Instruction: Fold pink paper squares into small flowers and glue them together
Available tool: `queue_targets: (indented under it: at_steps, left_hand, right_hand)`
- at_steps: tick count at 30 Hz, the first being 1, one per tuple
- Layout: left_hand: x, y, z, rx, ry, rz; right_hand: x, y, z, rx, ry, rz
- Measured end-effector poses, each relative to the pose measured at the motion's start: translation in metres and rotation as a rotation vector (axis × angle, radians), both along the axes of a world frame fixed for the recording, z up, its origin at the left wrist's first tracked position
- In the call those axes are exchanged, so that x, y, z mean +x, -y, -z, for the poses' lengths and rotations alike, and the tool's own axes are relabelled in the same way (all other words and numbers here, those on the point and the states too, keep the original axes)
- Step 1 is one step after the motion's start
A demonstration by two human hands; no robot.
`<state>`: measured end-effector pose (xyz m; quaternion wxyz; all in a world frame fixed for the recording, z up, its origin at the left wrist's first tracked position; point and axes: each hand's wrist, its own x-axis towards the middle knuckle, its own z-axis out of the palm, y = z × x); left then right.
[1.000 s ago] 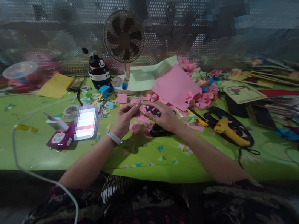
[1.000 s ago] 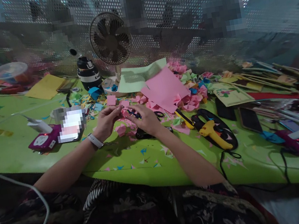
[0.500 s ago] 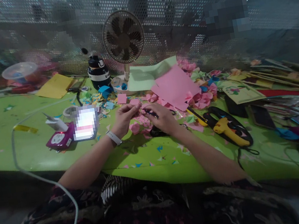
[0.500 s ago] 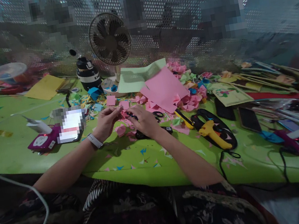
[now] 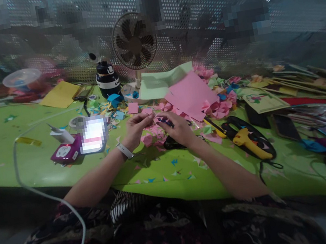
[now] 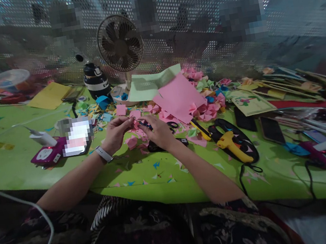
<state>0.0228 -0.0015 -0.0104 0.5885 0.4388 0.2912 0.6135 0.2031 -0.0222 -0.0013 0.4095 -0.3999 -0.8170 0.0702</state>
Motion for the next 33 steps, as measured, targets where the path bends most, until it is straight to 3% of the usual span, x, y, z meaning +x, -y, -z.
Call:
queue_targets:
  at_steps: [9, 33]
  left_hand:
    - [-0.0001, -0.0005, 0.0003, -0.038, -0.001, 0.022]
    - [0.0010, 0.0024, -0.0040, -0.006, -0.045, -0.002]
  right_hand:
    - [-0.0002, -0.0013, 0.0013, 0.007, -0.012, -0.060]
    - [-0.0020, 0.0034, -0.0036, -0.050, -0.089, -0.030]
